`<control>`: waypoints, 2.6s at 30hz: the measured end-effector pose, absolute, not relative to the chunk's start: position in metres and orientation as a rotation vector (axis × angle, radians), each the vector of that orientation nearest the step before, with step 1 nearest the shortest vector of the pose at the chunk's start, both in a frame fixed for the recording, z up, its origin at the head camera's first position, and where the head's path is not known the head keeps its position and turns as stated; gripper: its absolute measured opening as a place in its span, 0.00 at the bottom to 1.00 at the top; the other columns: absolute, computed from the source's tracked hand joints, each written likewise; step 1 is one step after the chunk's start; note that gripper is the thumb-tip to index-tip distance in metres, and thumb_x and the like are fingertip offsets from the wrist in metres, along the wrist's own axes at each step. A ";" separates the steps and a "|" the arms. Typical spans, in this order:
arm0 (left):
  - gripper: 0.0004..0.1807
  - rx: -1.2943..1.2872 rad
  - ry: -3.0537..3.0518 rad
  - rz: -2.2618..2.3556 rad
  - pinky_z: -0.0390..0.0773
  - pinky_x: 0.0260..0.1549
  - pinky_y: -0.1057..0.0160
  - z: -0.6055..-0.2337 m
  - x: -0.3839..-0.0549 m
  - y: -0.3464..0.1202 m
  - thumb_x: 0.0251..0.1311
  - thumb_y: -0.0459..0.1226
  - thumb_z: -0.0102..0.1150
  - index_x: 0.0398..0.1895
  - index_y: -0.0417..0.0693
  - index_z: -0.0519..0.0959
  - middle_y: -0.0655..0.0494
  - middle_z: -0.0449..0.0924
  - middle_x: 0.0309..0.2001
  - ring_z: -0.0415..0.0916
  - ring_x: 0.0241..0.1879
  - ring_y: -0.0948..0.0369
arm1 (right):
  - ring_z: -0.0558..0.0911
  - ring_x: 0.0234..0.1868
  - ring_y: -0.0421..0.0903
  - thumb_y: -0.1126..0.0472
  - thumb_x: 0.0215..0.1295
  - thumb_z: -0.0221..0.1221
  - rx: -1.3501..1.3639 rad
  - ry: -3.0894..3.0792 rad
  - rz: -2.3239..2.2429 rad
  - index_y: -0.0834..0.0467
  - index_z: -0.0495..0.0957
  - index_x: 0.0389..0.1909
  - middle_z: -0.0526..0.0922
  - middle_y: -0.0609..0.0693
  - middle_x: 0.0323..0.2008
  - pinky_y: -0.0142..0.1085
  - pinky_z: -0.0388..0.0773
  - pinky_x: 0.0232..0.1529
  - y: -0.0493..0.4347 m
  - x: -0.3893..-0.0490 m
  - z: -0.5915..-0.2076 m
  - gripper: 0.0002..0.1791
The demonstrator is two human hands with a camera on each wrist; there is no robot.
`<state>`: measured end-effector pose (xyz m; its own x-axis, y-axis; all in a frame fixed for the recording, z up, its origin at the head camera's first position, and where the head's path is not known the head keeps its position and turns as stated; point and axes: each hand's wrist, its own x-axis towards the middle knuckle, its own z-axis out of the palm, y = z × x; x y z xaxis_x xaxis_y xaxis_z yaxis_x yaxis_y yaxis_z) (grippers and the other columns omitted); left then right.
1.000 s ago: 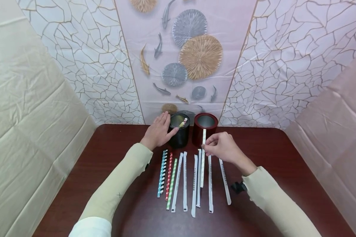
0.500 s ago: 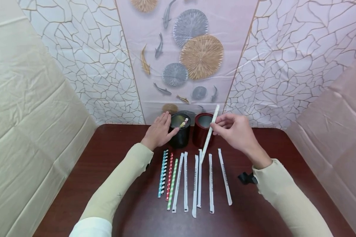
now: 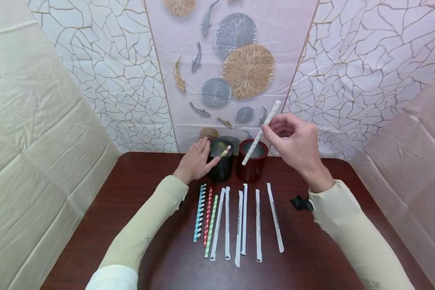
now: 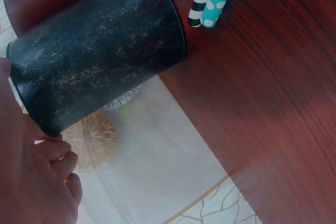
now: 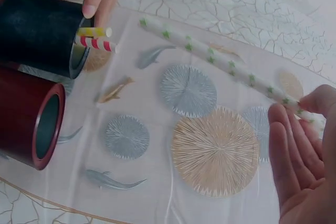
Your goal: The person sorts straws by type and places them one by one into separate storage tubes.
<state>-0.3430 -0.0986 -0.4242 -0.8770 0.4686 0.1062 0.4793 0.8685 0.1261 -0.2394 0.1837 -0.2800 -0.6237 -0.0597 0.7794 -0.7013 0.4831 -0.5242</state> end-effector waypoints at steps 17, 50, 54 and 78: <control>0.47 -0.747 -2.966 -0.237 0.46 0.85 0.50 -0.426 -0.342 -0.098 0.81 0.63 0.33 0.85 0.36 0.47 0.41 0.43 0.87 0.41 0.87 0.48 | 0.86 0.34 0.26 0.69 0.65 0.69 0.661 -1.776 1.174 0.70 0.86 0.39 0.91 0.62 0.32 0.23 0.85 0.40 0.162 -0.273 -0.295 0.06; 0.48 -0.750 -2.956 -0.214 0.48 0.85 0.50 -0.424 -0.342 -0.099 0.81 0.64 0.32 0.85 0.35 0.48 0.39 0.44 0.86 0.43 0.87 0.47 | 0.93 0.43 0.54 0.56 0.68 0.71 0.556 -2.136 1.171 0.65 0.86 0.49 0.92 0.60 0.43 0.45 0.90 0.47 0.126 -0.313 -0.352 0.18; 0.48 -0.739 -2.962 -0.200 0.48 0.85 0.50 -0.423 -0.343 -0.101 0.81 0.64 0.32 0.85 0.35 0.48 0.39 0.44 0.86 0.43 0.87 0.47 | 0.93 0.41 0.54 0.56 0.69 0.71 0.570 -2.158 1.128 0.66 0.86 0.50 0.92 0.60 0.42 0.46 0.91 0.45 0.129 -0.307 -0.344 0.18; 0.48 -0.743 -2.959 -0.232 0.48 0.85 0.49 -0.424 -0.344 -0.100 0.81 0.64 0.31 0.85 0.34 0.46 0.39 0.43 0.86 0.43 0.87 0.46 | 0.93 0.35 0.49 0.57 0.69 0.69 0.683 -2.574 0.867 0.65 0.88 0.41 0.93 0.57 0.34 0.45 0.90 0.40 0.121 -0.248 -0.310 0.13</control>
